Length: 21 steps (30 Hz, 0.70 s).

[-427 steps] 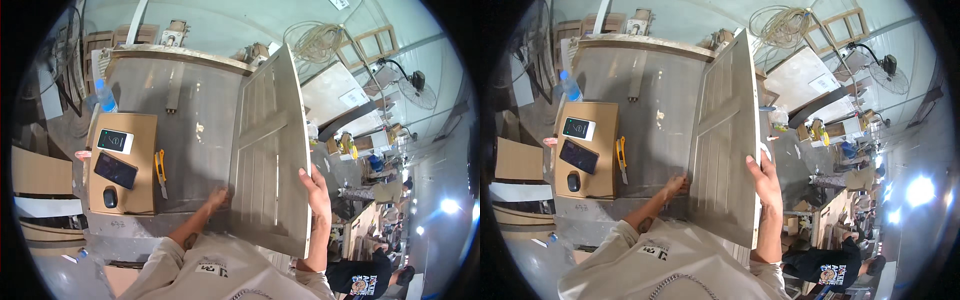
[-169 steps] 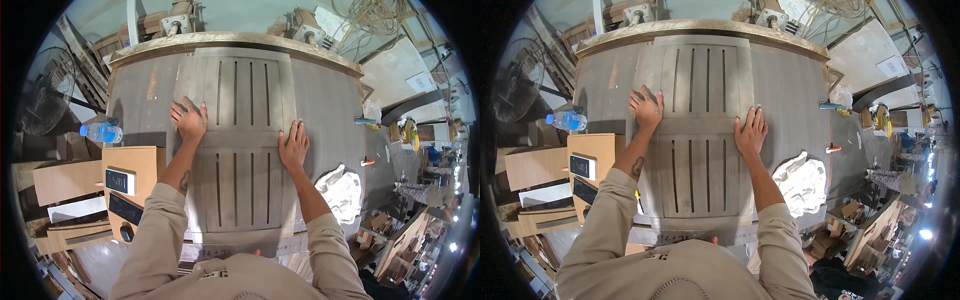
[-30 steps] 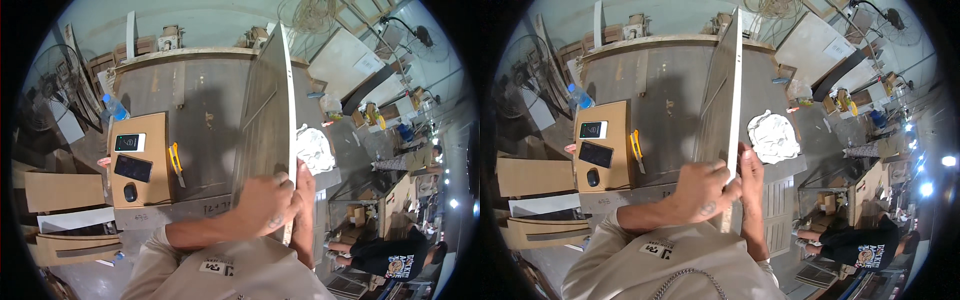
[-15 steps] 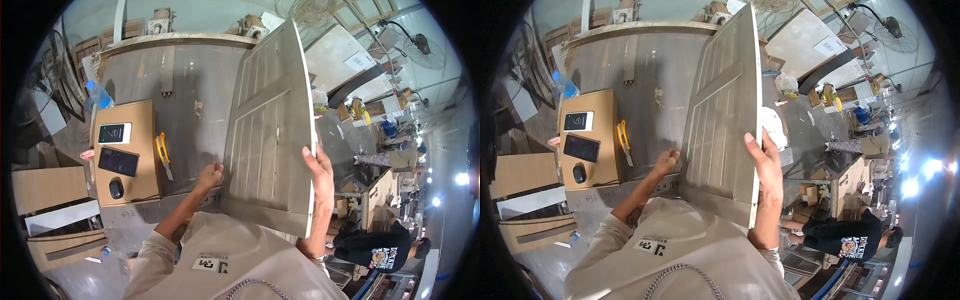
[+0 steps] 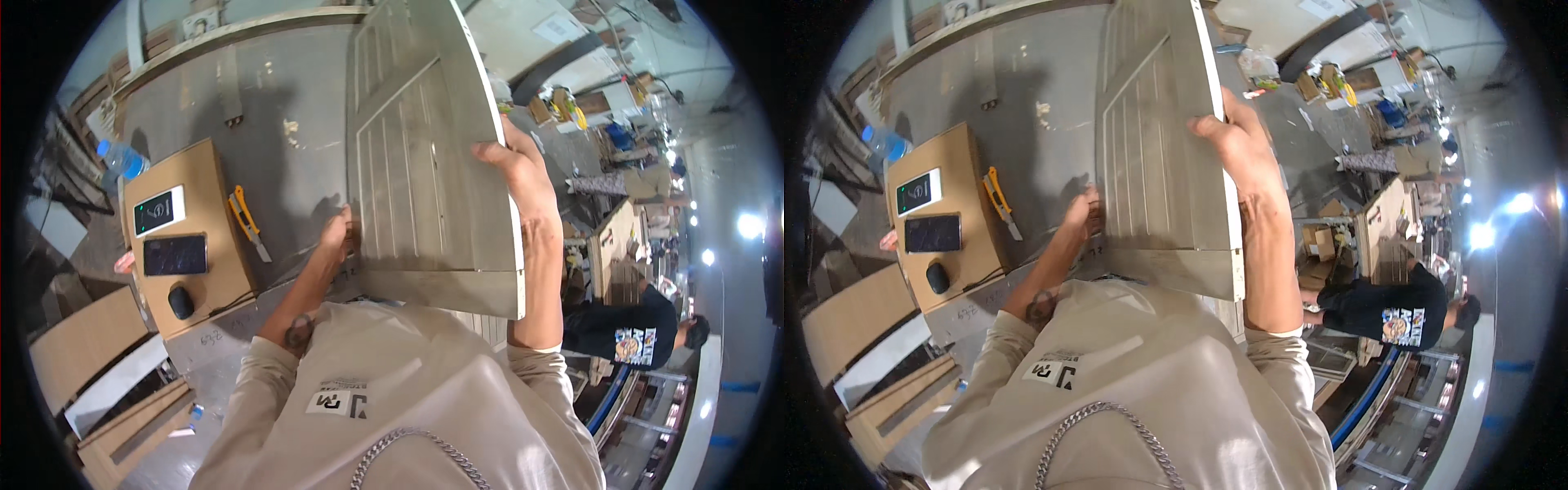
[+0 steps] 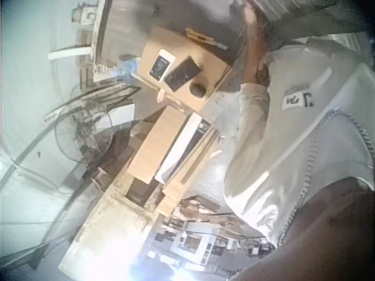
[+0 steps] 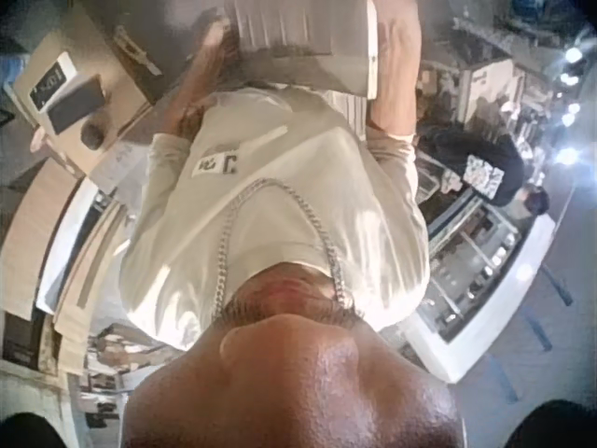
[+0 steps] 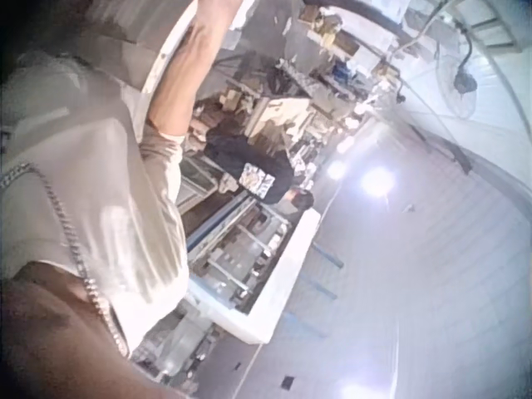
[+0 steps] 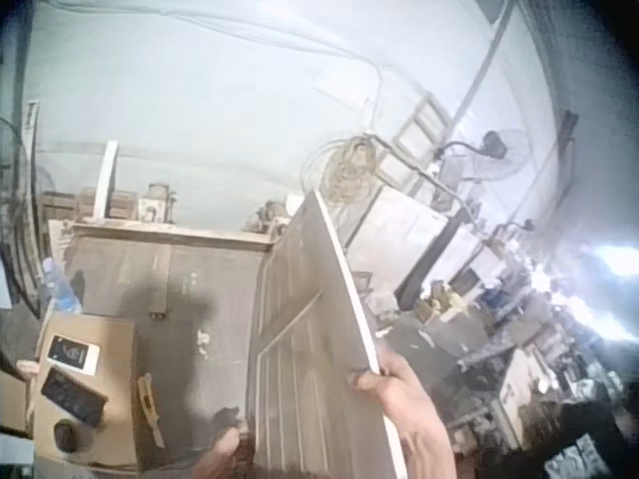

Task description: The person wipes wooden shutter panels on a workbench using a cloth and by hand, then carries and stacks them onto a pile on the floor.

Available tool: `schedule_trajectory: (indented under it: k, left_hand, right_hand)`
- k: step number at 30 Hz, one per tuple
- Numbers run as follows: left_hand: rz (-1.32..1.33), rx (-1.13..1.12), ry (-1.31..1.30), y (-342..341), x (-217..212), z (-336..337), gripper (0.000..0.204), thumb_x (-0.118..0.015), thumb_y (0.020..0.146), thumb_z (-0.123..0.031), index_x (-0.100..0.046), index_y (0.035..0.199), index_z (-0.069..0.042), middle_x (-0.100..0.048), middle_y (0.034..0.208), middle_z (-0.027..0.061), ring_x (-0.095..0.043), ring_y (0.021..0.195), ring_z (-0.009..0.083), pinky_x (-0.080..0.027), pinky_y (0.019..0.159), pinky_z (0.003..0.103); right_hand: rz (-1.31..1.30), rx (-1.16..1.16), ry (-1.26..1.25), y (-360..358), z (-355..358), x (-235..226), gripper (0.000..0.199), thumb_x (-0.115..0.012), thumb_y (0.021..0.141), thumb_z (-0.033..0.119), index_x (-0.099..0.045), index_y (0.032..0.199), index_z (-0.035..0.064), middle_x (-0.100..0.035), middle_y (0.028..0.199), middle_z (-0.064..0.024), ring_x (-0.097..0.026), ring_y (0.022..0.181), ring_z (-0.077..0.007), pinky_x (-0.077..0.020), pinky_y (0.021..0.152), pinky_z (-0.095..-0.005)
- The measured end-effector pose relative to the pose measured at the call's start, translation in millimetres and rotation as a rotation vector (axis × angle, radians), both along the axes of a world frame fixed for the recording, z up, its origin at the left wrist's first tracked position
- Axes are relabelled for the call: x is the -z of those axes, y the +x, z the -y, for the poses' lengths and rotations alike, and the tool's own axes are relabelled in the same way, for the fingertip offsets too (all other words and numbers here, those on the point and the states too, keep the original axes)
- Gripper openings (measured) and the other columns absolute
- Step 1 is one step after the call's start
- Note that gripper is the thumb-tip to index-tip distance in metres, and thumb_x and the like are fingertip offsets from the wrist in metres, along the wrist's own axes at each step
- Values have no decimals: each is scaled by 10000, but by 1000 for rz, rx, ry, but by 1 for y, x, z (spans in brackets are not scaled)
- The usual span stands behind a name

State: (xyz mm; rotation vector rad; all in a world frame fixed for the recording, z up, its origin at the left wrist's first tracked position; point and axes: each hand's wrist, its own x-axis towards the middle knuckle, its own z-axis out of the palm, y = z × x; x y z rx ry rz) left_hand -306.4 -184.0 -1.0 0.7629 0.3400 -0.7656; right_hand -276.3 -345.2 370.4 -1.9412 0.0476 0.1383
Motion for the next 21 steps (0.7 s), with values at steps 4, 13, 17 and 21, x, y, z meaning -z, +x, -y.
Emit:
schedule_trajectory:
  k: [4,13,17,21]
  left_hand:
    - [-27,-108,46,-4,-67,8,450,-395,1004,-443,-357,615,-219,-283,544,-97,-246,498,69,-215,498,241]
    - [144,-400,53,20,-116,15,444,-561,935,-427,-518,1089,-13,-363,792,-47,-334,671,63,-294,621,236]
    - [184,-379,40,5,-119,21,272,-631,909,-385,-526,799,-160,-391,708,-85,-349,630,52,-281,593,242]
    - [132,-249,10,-17,-90,40,331,-659,888,-403,-451,706,-220,-264,663,-100,-268,583,49,-273,550,238]
  right_hand:
    - [115,-21,27,-18,29,-27,498,-559,755,118,-566,1235,-13,-604,1078,-74,-523,1004,-173,-381,906,-276]
    - [290,3,117,-62,64,-71,495,-602,777,95,-549,1259,-6,-615,1026,-52,-549,948,-133,-421,855,-251]
    - [278,-43,257,-70,68,-70,478,-591,776,62,-556,1247,-16,-626,1020,-40,-565,935,-119,-432,836,-245]
    - [228,-135,175,-55,69,-69,484,-595,763,47,-561,1239,-32,-634,1065,-56,-568,952,-127,-430,846,-244]
